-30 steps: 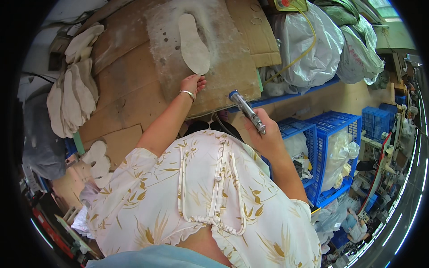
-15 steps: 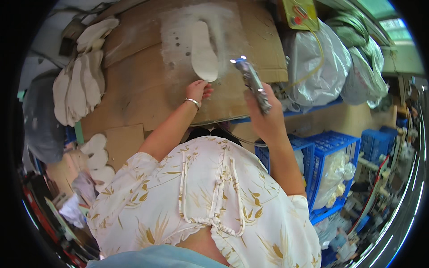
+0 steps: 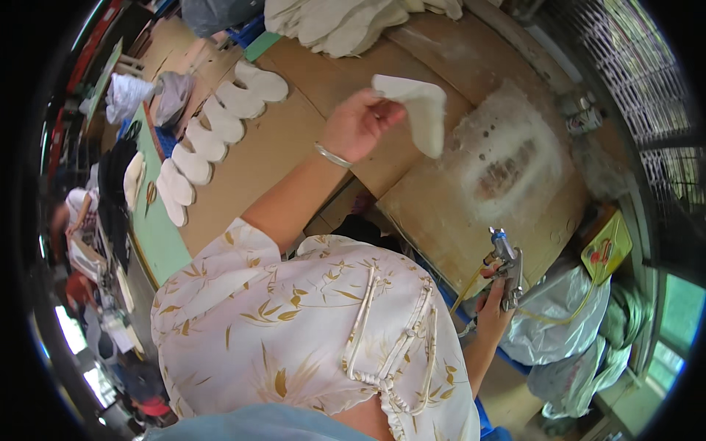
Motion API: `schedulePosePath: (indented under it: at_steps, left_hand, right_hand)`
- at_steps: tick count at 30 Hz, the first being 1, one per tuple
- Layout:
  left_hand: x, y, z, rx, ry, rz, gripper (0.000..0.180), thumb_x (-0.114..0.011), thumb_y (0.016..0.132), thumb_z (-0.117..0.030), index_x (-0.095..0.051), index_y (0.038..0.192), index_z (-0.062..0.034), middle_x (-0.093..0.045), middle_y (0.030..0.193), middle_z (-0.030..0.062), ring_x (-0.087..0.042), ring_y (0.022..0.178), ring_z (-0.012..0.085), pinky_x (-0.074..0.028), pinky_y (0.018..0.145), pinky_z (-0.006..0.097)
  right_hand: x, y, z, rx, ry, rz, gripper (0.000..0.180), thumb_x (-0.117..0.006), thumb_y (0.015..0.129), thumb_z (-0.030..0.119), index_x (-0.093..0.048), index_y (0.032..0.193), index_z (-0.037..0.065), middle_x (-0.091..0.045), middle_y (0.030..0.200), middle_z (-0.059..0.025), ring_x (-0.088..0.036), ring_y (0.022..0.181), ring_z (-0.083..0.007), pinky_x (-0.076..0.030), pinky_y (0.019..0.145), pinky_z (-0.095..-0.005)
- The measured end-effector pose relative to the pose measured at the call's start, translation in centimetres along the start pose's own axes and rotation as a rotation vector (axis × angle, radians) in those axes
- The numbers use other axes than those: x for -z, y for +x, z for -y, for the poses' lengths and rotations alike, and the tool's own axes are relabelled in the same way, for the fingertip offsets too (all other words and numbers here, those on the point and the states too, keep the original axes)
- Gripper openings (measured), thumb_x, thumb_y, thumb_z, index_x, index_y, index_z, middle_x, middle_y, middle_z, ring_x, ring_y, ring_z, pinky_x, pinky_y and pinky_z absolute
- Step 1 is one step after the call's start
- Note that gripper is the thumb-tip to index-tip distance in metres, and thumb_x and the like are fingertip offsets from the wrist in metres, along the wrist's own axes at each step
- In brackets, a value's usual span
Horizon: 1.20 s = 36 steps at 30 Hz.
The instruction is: Using a spray gun to apply a substance to individual shoe components on a workstation.
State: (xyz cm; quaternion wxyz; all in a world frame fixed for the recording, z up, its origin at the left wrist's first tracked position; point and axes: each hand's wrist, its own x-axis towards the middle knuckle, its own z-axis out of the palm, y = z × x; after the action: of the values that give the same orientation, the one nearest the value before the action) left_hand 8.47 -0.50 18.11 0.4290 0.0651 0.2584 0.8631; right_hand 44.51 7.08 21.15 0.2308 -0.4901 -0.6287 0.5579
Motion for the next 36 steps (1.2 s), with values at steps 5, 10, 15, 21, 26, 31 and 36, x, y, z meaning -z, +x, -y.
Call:
schedulePosePath:
  at_steps: [5, 10, 15, 21, 26, 31, 36]
  left_hand:
    - [4.6, -2.8, -10.1, -0.267, 0.064, -0.168, 0.016, -0.050, 0.082, -0.007, -0.053, 0.092, 0.0049, -0.060, 0.093, 0.0146, -0.060, 0.089, 0.0260, -0.049, 0.085, 0.038]
    - [8.0, -6.3, -18.6, -0.517, 0.079, -0.331, 0.016, -0.051, 0.081, -0.007, -0.052, 0.092, 0.0050, -0.059, 0.090, 0.0145, -0.059, 0.091, 0.0287, -0.049, 0.087, 0.039]
    - [12.3, -12.4, -25.7, -0.750, 0.089, -0.464, 0.010, -0.053, 0.079, -0.008, -0.055, 0.080, 0.0017, -0.060, 0.089, 0.0136, -0.056, 0.100, 0.0334, -0.046, 0.089, 0.041]
    - [17.0, -23.2, -33.0, -0.860, 0.143, -0.751, 0.012, -0.052, 0.079, -0.007, -0.055, 0.076, 0.0038, -0.061, 0.086, 0.0147, -0.055, 0.103, 0.0379, -0.045, 0.088, 0.043]
    - [22.7, -31.8, -40.6, -0.933, 0.202, -0.989, 0.009, -0.052, 0.075, -0.004, -0.053, 0.076, 0.0050, -0.058, 0.081, 0.0159, -0.058, 0.091, 0.0358, -0.047, 0.085, 0.048]
    - [25.5, -38.6, -41.6, -1.013, 0.214, -1.190, 0.007, -0.053, 0.074, -0.006, -0.052, 0.076, 0.0005, -0.058, 0.084, 0.0142, -0.058, 0.091, 0.0333, -0.047, 0.085, 0.047]
    - [31.3, -44.3, -32.6, -0.937, 0.145, -1.320, 0.005, -0.053, 0.074, -0.009, -0.052, 0.077, -0.0054, -0.057, 0.084, 0.0077, -0.056, 0.089, 0.0269, -0.048, 0.081, 0.044]
  right_hand:
    - [-3.7, 2.1, 2.1, 0.025, -0.056, 0.135, 0.027, -0.045, 0.094, 0.024, -0.053, 0.110, 0.005, -0.059, 0.089, -0.0036, -0.037, 0.041, -0.0026, -0.028, 0.036, -0.0180]
    - [-7.4, 3.3, 3.2, 0.067, -0.041, 0.230, 0.028, -0.044, 0.094, 0.024, -0.051, 0.111, 0.004, -0.059, 0.089, -0.0038, -0.035, 0.040, -0.0025, -0.027, 0.034, -0.0177]
    - [-10.7, 4.9, 3.3, 0.031, -0.064, 0.324, 0.031, -0.045, 0.093, 0.026, -0.052, 0.112, 0.002, -0.059, 0.089, -0.0041, -0.033, 0.038, -0.0034, -0.025, 0.033, -0.0175]
    - [-14.8, 6.4, 4.8, -0.030, -0.166, 0.428, 0.032, -0.045, 0.093, 0.027, -0.052, 0.112, 0.002, -0.059, 0.089, -0.0032, -0.034, 0.038, -0.0047, -0.027, 0.034, -0.0181]
    - [-17.9, 6.9, 5.2, -0.048, -0.226, 0.514, 0.029, -0.044, 0.094, 0.026, -0.052, 0.111, 0.004, -0.059, 0.089, -0.0024, -0.035, 0.039, -0.0051, -0.028, 0.035, -0.0187]
    - [-19.1, 7.0, 5.3, -0.023, -0.270, 0.566, 0.026, -0.044, 0.094, 0.026, -0.051, 0.108, 0.005, -0.059, 0.089, -0.0022, -0.035, 0.040, -0.0055, -0.029, 0.035, -0.0190]
    - [-19.0, 6.4, 5.4, -0.026, -0.275, 0.566, 0.025, -0.044, 0.094, 0.026, -0.050, 0.108, 0.006, -0.058, 0.088, -0.0022, -0.036, 0.041, -0.0054, -0.029, 0.035, -0.0191]
